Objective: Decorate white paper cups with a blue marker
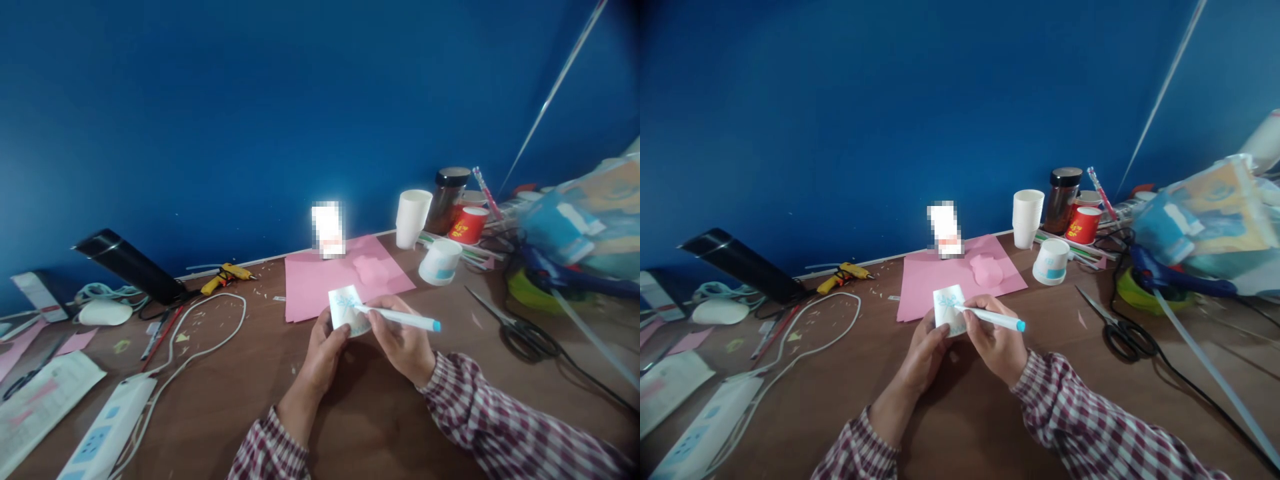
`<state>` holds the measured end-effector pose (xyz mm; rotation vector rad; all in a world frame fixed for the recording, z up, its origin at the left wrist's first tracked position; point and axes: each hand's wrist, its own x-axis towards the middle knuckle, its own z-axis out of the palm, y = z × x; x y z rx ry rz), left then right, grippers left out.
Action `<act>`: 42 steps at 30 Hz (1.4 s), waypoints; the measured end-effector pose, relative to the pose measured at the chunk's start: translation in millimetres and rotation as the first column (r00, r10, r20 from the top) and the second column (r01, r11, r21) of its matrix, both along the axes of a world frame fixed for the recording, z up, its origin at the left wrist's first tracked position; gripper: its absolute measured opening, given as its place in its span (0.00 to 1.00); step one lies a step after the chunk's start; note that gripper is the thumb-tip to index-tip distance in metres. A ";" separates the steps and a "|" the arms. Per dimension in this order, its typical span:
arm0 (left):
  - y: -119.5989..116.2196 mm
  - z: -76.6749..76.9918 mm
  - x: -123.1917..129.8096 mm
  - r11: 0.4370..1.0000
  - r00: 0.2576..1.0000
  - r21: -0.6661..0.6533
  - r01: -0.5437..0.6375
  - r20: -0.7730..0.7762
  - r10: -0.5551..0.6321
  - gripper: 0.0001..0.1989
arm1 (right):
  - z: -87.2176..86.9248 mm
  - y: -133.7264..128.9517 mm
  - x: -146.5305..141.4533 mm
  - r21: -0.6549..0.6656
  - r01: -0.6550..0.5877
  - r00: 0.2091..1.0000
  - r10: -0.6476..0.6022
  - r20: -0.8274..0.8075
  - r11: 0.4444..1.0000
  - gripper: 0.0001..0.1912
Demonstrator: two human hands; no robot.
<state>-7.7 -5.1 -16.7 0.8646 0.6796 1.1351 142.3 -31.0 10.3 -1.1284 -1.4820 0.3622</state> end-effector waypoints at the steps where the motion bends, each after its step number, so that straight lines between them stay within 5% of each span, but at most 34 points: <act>1: -0.1 0.2 0.1 1.000 1.000 0.000 -0.003 -0.004 0.003 0.26 | 0.0 0.1 0.2 -0.004 -0.001 1.000 0.001 0.004 1.000 0.04; 28: 3.5 -9.5 -1.3 0.999 0.998 -0.006 -0.034 -0.058 0.033 0.25 | -2.8 -0.9 -0.6 -0.027 -0.038 0.999 0.038 -0.001 0.999 0.04; 42: 0.2 -1.0 -0.2 0.999 0.999 0.000 -0.032 -0.028 0.032 0.27 | 2.2 1.8 3.1 -0.037 -0.011 1.000 0.010 -0.011 0.999 0.05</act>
